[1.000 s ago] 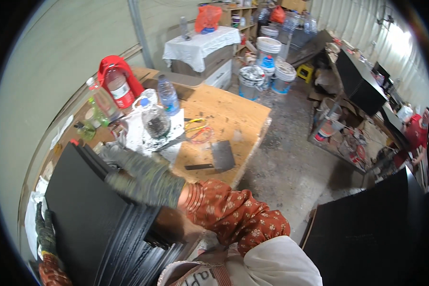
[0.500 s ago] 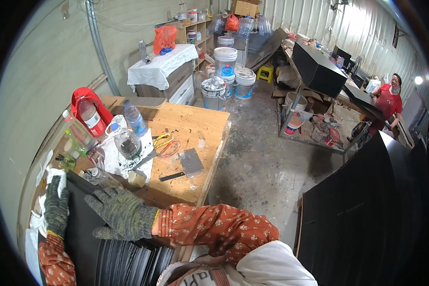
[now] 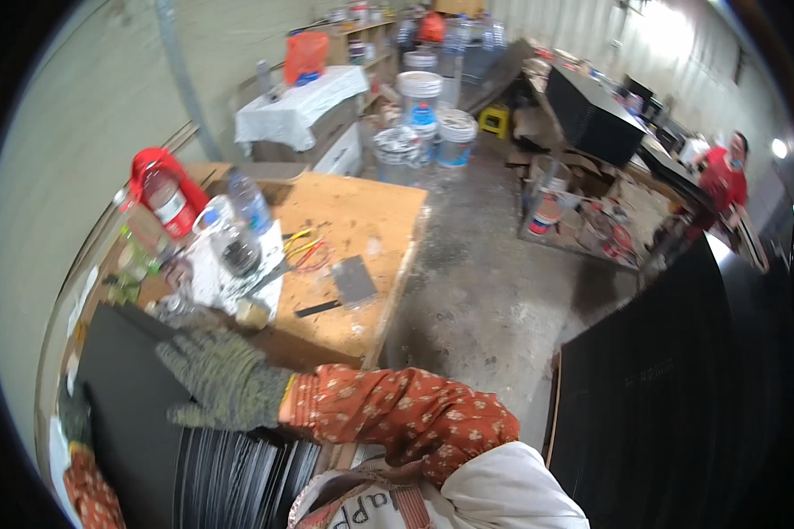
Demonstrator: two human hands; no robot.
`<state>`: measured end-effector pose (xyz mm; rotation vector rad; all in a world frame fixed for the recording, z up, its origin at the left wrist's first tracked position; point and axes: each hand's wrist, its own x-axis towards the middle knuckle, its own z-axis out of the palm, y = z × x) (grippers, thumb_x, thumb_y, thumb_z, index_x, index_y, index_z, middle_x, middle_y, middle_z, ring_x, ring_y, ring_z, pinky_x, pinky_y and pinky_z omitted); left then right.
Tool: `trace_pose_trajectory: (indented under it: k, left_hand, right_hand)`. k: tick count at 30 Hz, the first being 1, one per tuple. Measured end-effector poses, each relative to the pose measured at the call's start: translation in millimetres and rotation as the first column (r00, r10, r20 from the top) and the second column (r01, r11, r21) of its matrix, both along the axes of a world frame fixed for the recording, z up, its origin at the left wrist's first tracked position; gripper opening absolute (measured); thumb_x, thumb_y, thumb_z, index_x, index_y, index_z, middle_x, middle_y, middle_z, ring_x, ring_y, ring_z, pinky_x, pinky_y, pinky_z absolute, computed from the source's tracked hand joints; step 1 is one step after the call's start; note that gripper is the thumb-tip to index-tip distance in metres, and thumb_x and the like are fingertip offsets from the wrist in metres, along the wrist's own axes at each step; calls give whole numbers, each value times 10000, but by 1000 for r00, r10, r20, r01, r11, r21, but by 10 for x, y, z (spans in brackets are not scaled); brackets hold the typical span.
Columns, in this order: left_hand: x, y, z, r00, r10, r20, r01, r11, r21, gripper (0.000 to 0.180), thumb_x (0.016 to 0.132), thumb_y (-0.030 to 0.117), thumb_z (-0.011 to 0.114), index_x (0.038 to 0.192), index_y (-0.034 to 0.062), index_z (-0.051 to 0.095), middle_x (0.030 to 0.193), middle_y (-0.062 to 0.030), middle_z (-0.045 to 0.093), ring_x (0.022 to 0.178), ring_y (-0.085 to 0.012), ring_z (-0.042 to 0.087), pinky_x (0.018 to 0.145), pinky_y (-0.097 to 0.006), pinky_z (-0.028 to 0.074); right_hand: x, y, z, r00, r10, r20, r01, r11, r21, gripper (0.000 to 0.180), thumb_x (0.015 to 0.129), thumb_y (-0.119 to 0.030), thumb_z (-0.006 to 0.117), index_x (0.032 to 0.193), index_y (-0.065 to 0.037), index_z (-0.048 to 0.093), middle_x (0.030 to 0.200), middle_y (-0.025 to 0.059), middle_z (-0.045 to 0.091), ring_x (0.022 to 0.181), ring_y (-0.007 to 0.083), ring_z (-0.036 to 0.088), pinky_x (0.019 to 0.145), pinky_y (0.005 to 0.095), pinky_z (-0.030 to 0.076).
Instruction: Cleaning and inspecting black wood-textured furniture panels using a cloth and liquid.
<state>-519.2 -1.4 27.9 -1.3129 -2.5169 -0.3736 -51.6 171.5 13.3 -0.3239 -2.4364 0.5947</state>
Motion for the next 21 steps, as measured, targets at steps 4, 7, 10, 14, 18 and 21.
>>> trace_pose_trajectory:
  k: [4,7,10,14,18,21]
  left_hand:
    - [2477,945,222,928,-365,70,353,925,142,471,849,124,599,1309,118,501,1197,-126,586,1092,-250,568,880,-347,465]
    - [3127,475,731,624,-642,-446,545,766,-340,493,849,229,610,1309,95,495,1288,-145,517,1224,-303,474,1042,-399,360]
    - [2806,625,515,828,-553,-89,522,819,-238,480,914,314,515,1344,107,457,1365,-145,461,1268,-338,423,1073,-427,321]
    - [1533,633,335,999,38,2,-38,994,-100,529,931,433,442,1335,92,453,1355,-159,469,1253,-355,431,1059,-419,327]
    - [1655,1016,436,983,170,65,-165,983,-77,578,909,508,428,1309,93,469,1321,-198,487,1194,-367,480,1017,-451,355]
    - [2202,1351,394,916,-390,-89,374,914,-159,422,949,261,436,1332,86,453,1346,-181,459,1274,-339,398,1097,-415,272]
  right_hand:
    - [135,130,-71,990,-136,-39,135,990,-31,720,858,-508,524,1349,1,390,1294,229,488,1225,364,450,1036,439,335]
    - [-34,21,110,997,-18,-73,18,1000,1,657,851,-470,571,1305,-14,436,1227,215,541,1138,355,525,958,430,407]
    - [137,139,-26,991,-79,-110,86,994,66,616,850,-457,580,1258,-5,483,1180,205,571,1069,340,567,896,433,446]
    - [210,73,-69,956,-52,-289,117,971,210,532,848,-408,605,1200,-14,545,1108,186,611,994,321,604,842,422,476]
    - [196,28,-137,944,-17,-328,89,974,208,412,797,-255,679,1132,-28,597,1083,167,628,961,310,624,796,411,496]
    - [190,119,-237,920,-23,-390,117,969,219,336,786,-236,670,1063,-49,632,1070,136,638,949,282,628,780,398,503]
